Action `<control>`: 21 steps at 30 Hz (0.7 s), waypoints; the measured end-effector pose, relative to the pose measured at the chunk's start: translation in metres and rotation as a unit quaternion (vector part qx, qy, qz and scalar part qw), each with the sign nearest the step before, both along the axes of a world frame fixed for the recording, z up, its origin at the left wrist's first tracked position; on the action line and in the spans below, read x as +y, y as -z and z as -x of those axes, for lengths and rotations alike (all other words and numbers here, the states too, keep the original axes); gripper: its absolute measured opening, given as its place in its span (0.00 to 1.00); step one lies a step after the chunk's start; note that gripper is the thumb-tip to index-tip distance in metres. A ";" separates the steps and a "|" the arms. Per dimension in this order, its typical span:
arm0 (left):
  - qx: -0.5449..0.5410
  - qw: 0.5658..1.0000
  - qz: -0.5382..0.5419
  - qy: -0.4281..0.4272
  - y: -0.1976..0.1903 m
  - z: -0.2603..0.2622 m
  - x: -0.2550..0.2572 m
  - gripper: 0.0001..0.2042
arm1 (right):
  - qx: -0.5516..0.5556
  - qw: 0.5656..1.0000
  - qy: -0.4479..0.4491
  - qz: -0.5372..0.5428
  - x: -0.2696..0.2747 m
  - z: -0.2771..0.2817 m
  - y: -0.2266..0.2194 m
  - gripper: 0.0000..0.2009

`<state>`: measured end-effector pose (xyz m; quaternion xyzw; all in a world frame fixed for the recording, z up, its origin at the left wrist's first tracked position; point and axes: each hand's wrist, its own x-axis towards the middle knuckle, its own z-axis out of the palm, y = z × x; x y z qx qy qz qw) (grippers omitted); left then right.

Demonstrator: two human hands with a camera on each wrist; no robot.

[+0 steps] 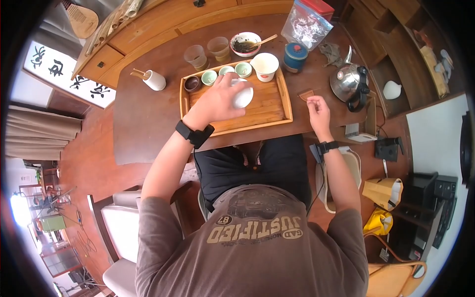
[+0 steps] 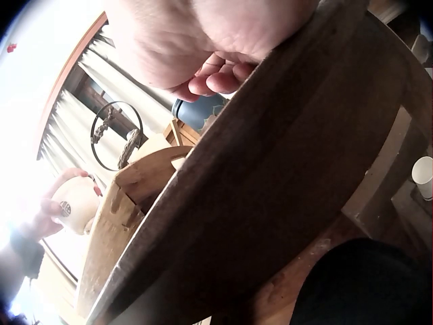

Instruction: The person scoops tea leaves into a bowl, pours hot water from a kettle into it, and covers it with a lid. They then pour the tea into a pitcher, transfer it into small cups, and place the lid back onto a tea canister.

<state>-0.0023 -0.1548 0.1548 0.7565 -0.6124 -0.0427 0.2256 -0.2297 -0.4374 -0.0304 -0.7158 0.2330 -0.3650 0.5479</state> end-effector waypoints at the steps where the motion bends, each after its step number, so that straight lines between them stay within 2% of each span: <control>1: 0.007 1.000 -0.006 0.003 -0.003 -0.001 0.000 0.33 | -0.002 1.000 0.001 -0.003 0.000 0.000 0.000 0.02; 5: 0.001 1.000 -0.007 -0.014 -0.013 -0.003 0.000 0.33 | 0.011 1.000 0.000 -0.005 0.000 0.002 -0.003 0.02; 7: 0.006 1.000 0.005 0.006 -0.016 -0.005 -0.001 0.33 | 0.010 1.000 0.003 0.005 0.001 0.001 -0.004 0.02; 17: 0.023 1.000 0.007 0.004 -0.030 0.003 -0.006 0.33 | 0.017 1.000 0.002 0.016 -0.001 0.002 -0.003 0.02; 21: 0.017 1.000 -0.018 0.018 -0.028 0.005 -0.008 0.33 | 0.009 1.000 0.002 0.010 0.000 0.001 -0.004 0.02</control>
